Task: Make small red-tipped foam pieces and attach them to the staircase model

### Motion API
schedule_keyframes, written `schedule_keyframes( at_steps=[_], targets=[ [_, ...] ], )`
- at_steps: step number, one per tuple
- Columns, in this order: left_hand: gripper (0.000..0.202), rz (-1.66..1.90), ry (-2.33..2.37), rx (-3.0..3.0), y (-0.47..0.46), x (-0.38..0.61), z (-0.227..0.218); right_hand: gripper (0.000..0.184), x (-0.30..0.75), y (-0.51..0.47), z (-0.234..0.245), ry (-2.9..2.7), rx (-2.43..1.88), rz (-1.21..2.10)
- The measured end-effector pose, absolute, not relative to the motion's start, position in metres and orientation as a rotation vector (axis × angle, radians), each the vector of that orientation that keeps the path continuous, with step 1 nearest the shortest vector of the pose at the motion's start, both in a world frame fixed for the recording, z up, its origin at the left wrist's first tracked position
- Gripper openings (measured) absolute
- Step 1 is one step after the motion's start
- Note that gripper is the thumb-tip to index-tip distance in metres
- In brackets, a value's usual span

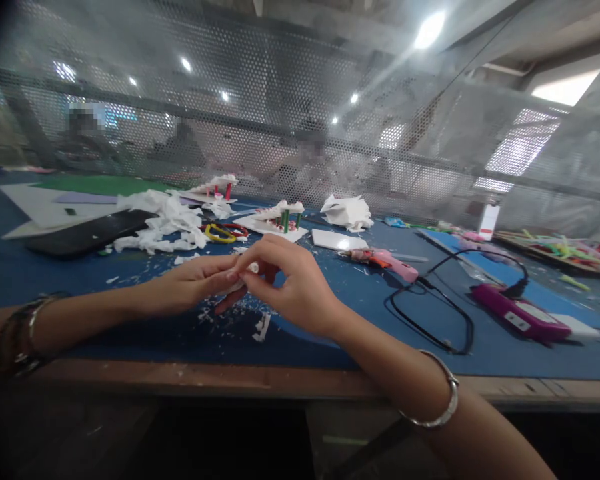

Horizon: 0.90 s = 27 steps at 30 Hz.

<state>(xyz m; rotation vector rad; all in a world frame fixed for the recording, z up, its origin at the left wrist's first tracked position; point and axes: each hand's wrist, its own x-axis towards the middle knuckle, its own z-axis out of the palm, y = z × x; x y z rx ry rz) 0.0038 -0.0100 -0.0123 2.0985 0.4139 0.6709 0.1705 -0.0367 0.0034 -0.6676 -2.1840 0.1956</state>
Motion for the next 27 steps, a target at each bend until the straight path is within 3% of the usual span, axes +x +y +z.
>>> schedule_keyframes(
  at_steps=[4, 8, 12, 18, 24, 27],
  targets=[
    [0.022, 0.707, 0.42, 2.056, -0.0118, 0.0037, -0.0111, 0.006, 0.1721, -0.0374, 0.0032, -2.17, -0.626, 0.371],
    [0.021, 0.723, 0.458, 2.053, -0.0116, 0.0037, -0.0107, 0.025, 0.1742, -0.0378, 0.0037, -2.191, -0.65, 0.368],
    [0.019, 0.686, 0.417, 1.979, -0.0102, 0.0035, -0.0123, 0.009, 0.1748, -0.0362, 0.0047, -2.26, -0.649, 0.252],
    [0.011, 0.603, 0.41, 1.759, -0.0117, 0.0044, -0.0141, 0.005, 0.1738, -0.0353, 0.0042, -2.301, -0.542, 0.379],
    [0.014, 0.539, 0.423, 1.743, -0.0108, 0.005, -0.0151, 0.027, 0.175, -0.0359, 0.0049, -2.349, -0.542, 0.243],
    [0.01, 0.533, 0.379, 1.771, -0.0105, 0.0049, -0.014, 0.017, 0.1751, -0.036, 0.0043, -2.387, -0.538, 0.078]
  ],
)
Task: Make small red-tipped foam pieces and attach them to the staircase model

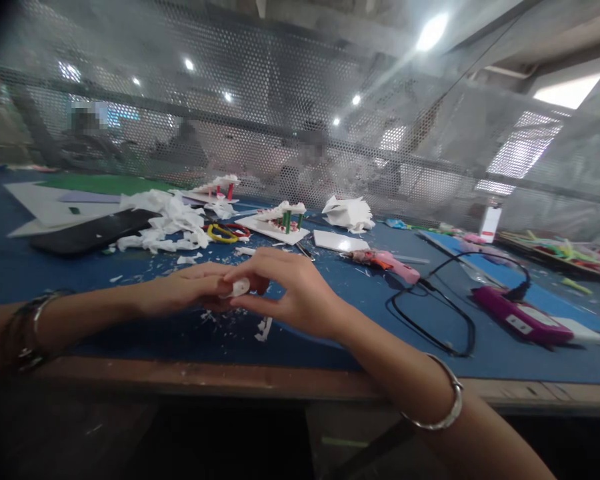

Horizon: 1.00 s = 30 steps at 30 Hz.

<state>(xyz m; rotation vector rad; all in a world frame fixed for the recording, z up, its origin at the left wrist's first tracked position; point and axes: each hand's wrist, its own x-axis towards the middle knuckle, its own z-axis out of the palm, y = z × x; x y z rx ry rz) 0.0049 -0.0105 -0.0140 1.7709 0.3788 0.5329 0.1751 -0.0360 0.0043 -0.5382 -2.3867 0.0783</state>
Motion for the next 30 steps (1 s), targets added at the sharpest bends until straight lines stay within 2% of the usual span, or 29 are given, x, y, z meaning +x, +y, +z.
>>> schedule_keyframes(
  at_steps=[8, 12, 17, 20, 24, 29, 30],
  targets=[
    [0.013, 0.482, 0.333, 1.906, -0.0134, 0.003, -0.0111, 0.006, 0.1708, -0.0395, 0.0022, -2.328, -0.59, 0.138],
    [0.021, 0.467, 0.326, 1.959, -0.0138, 0.0021, -0.0124, 0.003, 0.1714, -0.0393, 0.0018, -2.331, -0.546, 0.152],
    [0.025, 0.449, 0.379, 2.064, -0.0135, 0.0017, -0.0086, 0.022, 0.1736, -0.0392, 0.0027, -2.316, -0.611, 0.228],
    [0.03, 0.463, 0.35, 2.13, -0.0129, 0.0014, -0.0083, 0.009, 0.1738, -0.0386, 0.0034, -2.338, -0.594, 0.177],
    [0.024, 0.476, 0.378, 2.072, -0.0115, 0.0014, -0.011, 0.004, 0.1738, -0.0377, 0.0029, -2.372, -0.486, 0.097],
    [0.021, 0.488, 0.401, 2.038, -0.0121, 0.0028, -0.0112, 0.006, 0.1743, -0.038, 0.0018, -2.368, -0.466, 0.138],
    [0.021, 0.497, 0.41, 2.027, -0.0125, 0.0033, -0.0107, 0.012, 0.1745, -0.0382, 0.0019, -2.335, -0.498, 0.171]
  ],
)
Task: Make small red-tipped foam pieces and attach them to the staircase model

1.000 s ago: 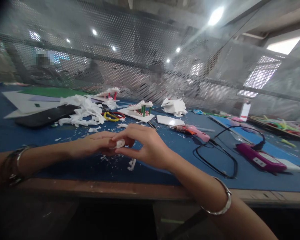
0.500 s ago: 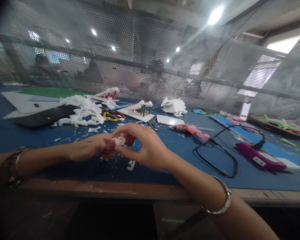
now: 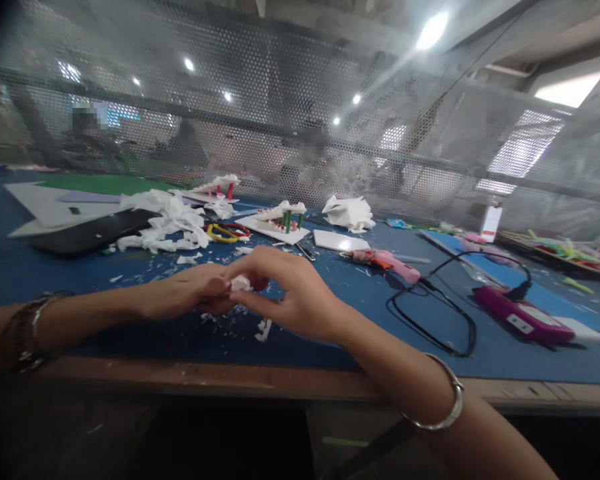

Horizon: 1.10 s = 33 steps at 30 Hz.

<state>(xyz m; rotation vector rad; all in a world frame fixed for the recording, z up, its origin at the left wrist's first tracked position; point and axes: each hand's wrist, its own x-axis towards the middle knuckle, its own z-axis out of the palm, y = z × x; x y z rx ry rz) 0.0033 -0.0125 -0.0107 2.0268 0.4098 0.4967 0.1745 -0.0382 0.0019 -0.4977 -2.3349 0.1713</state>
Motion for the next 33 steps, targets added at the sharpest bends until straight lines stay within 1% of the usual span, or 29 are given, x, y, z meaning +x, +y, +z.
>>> schedule_keyframes(
  at_steps=[2, 3, 4, 6, 8, 11, 14, 16, 17, 19, 20, 21, 24, 26, 29, 31, 33],
  targets=[
    [0.019, 0.515, 0.43, 1.992, -0.013, 0.0043, -0.0098, 0.029, 0.175, -0.0385, 0.0023, -2.277, -0.564, 0.208],
    [0.019, 0.526, 0.436, 1.983, -0.0129, 0.0047, -0.0095, 0.031, 0.1751, -0.0387, 0.0027, -2.271, -0.586, 0.194],
    [0.019, 0.535, 0.436, 1.99, -0.0127, 0.0049, -0.0095, 0.028, 0.175, -0.0387, 0.0031, -2.279, -0.596, 0.159],
    [0.022, 0.539, 0.422, 2.047, -0.0119, 0.0049, -0.01, 0.015, 0.1745, -0.0386, 0.0039, -2.307, -0.6, 0.07],
    [0.024, 0.538, 0.404, 2.087, -0.0112, 0.0044, -0.011, 0.008, 0.1738, -0.0382, 0.0041, -2.32, -0.578, 0.022],
    [0.02, 0.525, 0.424, 2.049, -0.0113, 0.0033, -0.0126, 0.006, 0.1733, -0.0377, 0.0033, -2.366, -0.509, -0.012],
    [0.018, 0.51, 0.469, 2.009, -0.012, 0.003, -0.0126, 0.008, 0.1736, -0.0376, 0.0017, -2.398, -0.461, -0.032],
    [0.019, 0.518, 0.46, 2.012, -0.0122, 0.0033, -0.012, 0.003, 0.1738, -0.0377, 0.0007, -2.344, -0.495, 0.015],
    [0.019, 0.526, 0.458, 2.01, -0.0122, 0.0035, -0.0118, 0.009, 0.1738, -0.0376, 0.0005, -2.302, -0.533, 0.058],
    [0.018, 0.543, 0.488, 1.986, -0.0118, 0.004, -0.0118, 0.028, 0.1736, -0.0375, 0.0006, -2.257, -0.621, 0.126],
    [0.018, 0.544, 0.508, 1.979, -0.0114, 0.0042, -0.0121, 0.032, 0.1734, -0.0374, 0.0008, -2.269, -0.657, 0.126],
    [0.018, 0.546, 0.511, 1.983, -0.011, 0.0044, -0.0126, 0.03, 0.1731, -0.0373, 0.0012, -2.293, -0.677, 0.098],
    [0.022, 0.538, 0.427, 2.031, -0.0095, 0.0044, -0.0142, 0.009, 0.1722, -0.0372, 0.0019, -2.348, -0.671, -0.036],
    [0.022, 0.532, 0.376, 2.035, -0.0093, 0.004, -0.0148, 0.008, 0.1717, -0.0373, 0.0016, -2.352, -0.632, -0.082],
    [0.018, 0.522, 0.395, 2.013, -0.0103, 0.0035, -0.014, 0.009, 0.1712, -0.037, 0.0001, -2.386, -0.545, -0.116],
    [0.017, 0.516, 0.422, 2.01, -0.0114, 0.0035, -0.0126, 0.011, 0.1712, -0.0363, -0.0011, -2.378, -0.513, -0.089],
    [0.016, 0.511, 0.447, 2.016, -0.0125, 0.0037, -0.0111, 0.004, 0.1712, -0.0358, -0.0017, -2.336, -0.567, 0.006]
  ],
)
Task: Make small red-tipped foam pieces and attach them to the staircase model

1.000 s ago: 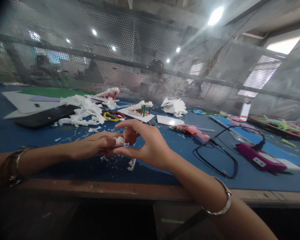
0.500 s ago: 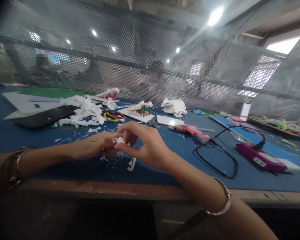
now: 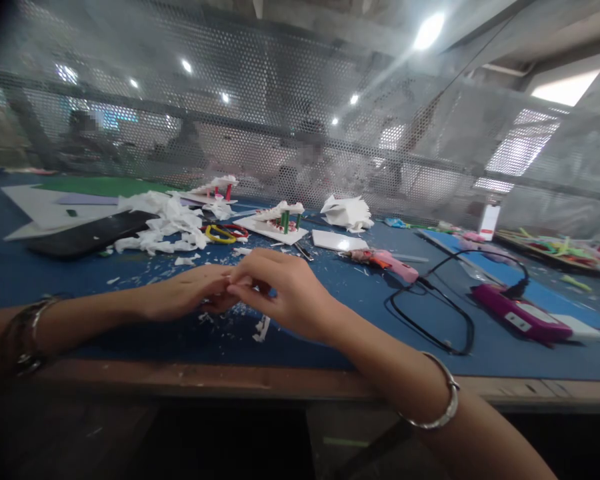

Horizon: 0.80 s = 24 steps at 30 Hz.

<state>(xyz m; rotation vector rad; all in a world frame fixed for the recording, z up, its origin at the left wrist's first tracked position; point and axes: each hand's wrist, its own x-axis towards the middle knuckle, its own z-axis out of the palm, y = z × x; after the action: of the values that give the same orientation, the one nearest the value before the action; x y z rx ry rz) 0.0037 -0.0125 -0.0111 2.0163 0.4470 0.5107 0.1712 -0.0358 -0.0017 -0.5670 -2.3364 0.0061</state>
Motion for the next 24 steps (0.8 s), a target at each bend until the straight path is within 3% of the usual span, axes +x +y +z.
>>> schedule_keyframes(
  at_steps=[4, 8, 17, 24],
  targets=[
    [0.014, 0.514, 0.572, 2.103, -0.0143, 0.0036, -0.0097, 0.028, 0.1715, -0.0365, 0.0003, -2.294, -0.808, 0.032],
    [0.014, 0.563, 0.534, 2.292, -0.0144, 0.0027, -0.0117, 0.028, 0.1729, -0.0382, 0.0046, -2.498, -0.835, -0.338],
    [0.018, 0.487, 0.504, 2.46, -0.0115, 0.0025, -0.0133, 0.036, 0.1735, -0.0389, 0.0076, -2.471, -0.42, -1.104],
    [0.026, 0.486, 0.517, 2.445, -0.0133, 0.0029, -0.0132, 0.034, 0.1738, -0.0409, 0.0068, -2.456, -0.51, -0.993]
  ],
)
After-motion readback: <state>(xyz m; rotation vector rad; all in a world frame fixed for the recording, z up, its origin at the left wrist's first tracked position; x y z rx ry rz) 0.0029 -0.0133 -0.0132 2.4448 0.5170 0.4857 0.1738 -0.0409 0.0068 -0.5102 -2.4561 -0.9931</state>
